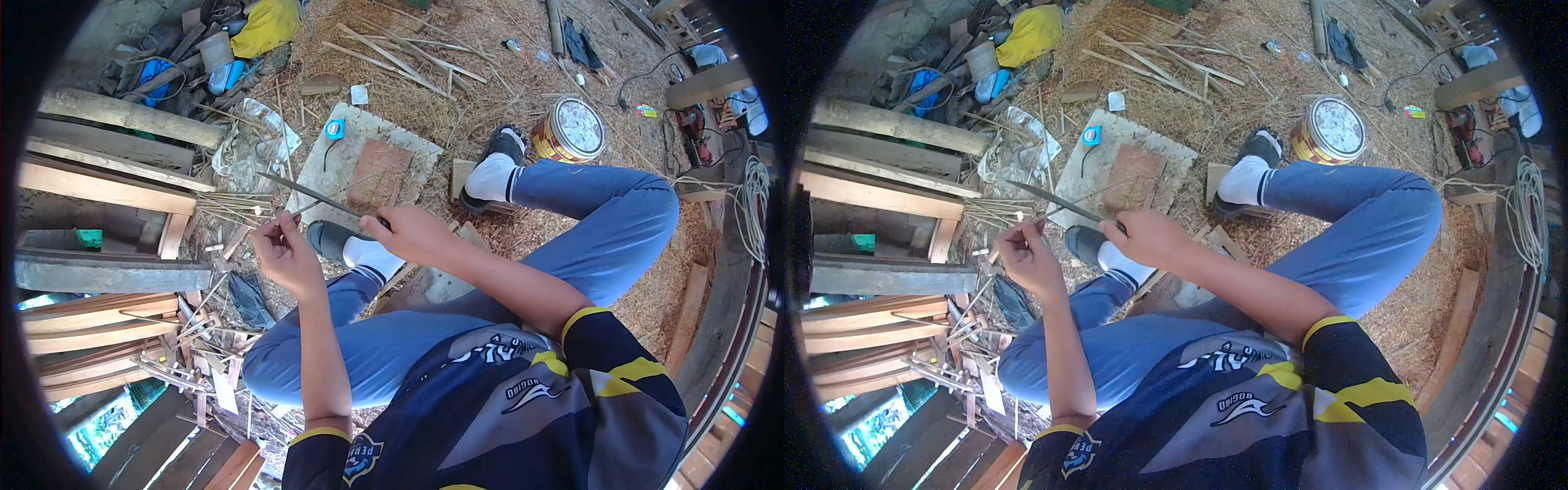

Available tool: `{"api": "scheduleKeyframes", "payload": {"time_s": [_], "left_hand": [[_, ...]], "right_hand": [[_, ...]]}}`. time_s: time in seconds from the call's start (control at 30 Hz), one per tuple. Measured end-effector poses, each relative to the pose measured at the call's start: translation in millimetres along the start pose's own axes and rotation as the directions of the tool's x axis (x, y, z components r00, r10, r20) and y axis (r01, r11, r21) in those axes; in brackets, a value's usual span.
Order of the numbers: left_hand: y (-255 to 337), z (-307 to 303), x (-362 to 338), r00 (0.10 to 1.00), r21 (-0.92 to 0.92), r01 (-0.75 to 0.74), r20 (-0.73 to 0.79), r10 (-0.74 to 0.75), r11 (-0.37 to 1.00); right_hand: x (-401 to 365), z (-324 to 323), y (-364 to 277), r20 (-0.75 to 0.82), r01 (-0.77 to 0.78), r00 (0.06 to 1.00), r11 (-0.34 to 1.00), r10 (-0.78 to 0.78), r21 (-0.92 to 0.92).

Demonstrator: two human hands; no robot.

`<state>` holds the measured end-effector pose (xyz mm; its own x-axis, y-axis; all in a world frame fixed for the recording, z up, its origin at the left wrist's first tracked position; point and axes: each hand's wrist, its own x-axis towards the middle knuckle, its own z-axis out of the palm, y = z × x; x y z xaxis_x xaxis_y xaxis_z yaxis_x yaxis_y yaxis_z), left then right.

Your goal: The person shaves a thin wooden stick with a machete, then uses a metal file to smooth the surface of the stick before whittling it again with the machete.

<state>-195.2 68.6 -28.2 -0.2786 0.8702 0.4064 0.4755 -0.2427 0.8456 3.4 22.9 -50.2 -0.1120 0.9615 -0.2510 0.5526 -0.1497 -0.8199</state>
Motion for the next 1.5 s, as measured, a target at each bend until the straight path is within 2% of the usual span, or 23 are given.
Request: {"api": "scheduleKeyframes", "payload": {"time_s": [0.13,0.27,0.37,0.47,0.53,0.57,0.67,0.77,0.87,0.97,1.07,1.17,1.27,1.33,1.37,1.47,1.5], "left_hand": [[5.0,7.9,-4.2,0.997,-0.003,-0.079,-0.018,0.079,0.997],[0.0,4.3,-5.0,0.991,0.09,-0.136,0.009,0.135,0.987],[4.4,8.3,-5.1,0.989,0.138,-0.147,0.028,0.145,0.979],[13.3,11.0,-9.7,0.985,0.168,-0.173,0.045,0.168,0.97],[11.0,11.3,-8.5,0.979,0.169,-0.204,0.036,0.201,0.964],[12.0,9.2,-7.4,0.982,0.178,-0.19,0.041,0.185,0.966],[14.0,9.1,-5.8,0.986,0.189,-0.167,0.045,0.161,0.968],[14.7,11.8,-10.9,0.984,0.187,-0.179,0.046,0.173,0.966],[15.3,12.3,-8.8,0.978,0.16,-0.207,0.045,0.202,0.965],[7.9,9.6,-8.3,0.979,0.154,-0.206,0.031,0.204,0.966],[9.4,11.9,-8.7,0.978,0.196,-0.208,0.029,0.206,0.958],[16.8,12.0,-9.9,0.979,0.219,-0.205,0.032,0.203,0.954],[1.1,4.8,-7.7,0.982,0.184,-0.186,0.012,0.187,0.965],[-2.4,6.7,-4.6,0.989,0.125,-0.148,-0.007,0.15,0.981],[-3.7,9.0,-3.4,0.987,0.146,-0.161,0.0,0.163,0.976],[5.7,8.5,-8.8,0.987,0.21,-0.158,0.008,0.16,0.965],[6.2,8.6,-8.6,0.986,0.211,-0.163,0.001,0.166,0.964]], "right_hand": [[-5.7,-7.1,-10.1,0.012,0.003,1.0,1.0,-0.004,0.022],[2.3,-11.5,6.4,0.025,-0.051,0.998,0.999,0.051,0.009],[3.9,-9.6,19.5,-0.024,0.003,1.0,1.0,-0.003,-0.024],[-4.9,-10.3,-1.0,-0.004,0.053,0.999,0.994,-0.053,0.095],[-1.7,-8.5,7.5,0.009,0.046,0.999,0.993,-0.047,0.11],[1.2,-7.4,12.2,0.013,0.046,0.999,0.992,-0.048,0.118],[9.9,-7.1,25.4,0.014,-0.083,0.996,0.997,0.083,0.003],[0.1,-12.9,6.1,0.0,0.057,0.998,0.995,-0.058,0.084],[-4.6,-12.9,3.4,-0.009,0.09,0.996,0.989,-0.09,0.121],[10.0,-7.6,32.5,0.012,-0.071,0.997,0.997,0.07,0.04],[5.8,-13.7,24.2,0.026,-0.01,1.0,1.0,0.01,-0.004],[-6.5,-10.8,5.8,0.016,0.071,0.997,0.993,-0.073,0.094],[13.3,3.6,44.5,0.033,-0.057,0.998,0.998,0.056,0.021],[10.5,-11.7,37.4,0.045,-0.061,0.997,0.998,0.061,-0.005],[8.8,-18.0,35.1,0.054,-0.068,0.996,0.997,0.069,-0.02],[-4.5,-4.3,25.7,-0.008,0.046,0.999,0.997,-0.046,0.059],[-3.1,-4.4,27.6,0.012,0.002,1.0,0.999,-0.003,0.052]]}}
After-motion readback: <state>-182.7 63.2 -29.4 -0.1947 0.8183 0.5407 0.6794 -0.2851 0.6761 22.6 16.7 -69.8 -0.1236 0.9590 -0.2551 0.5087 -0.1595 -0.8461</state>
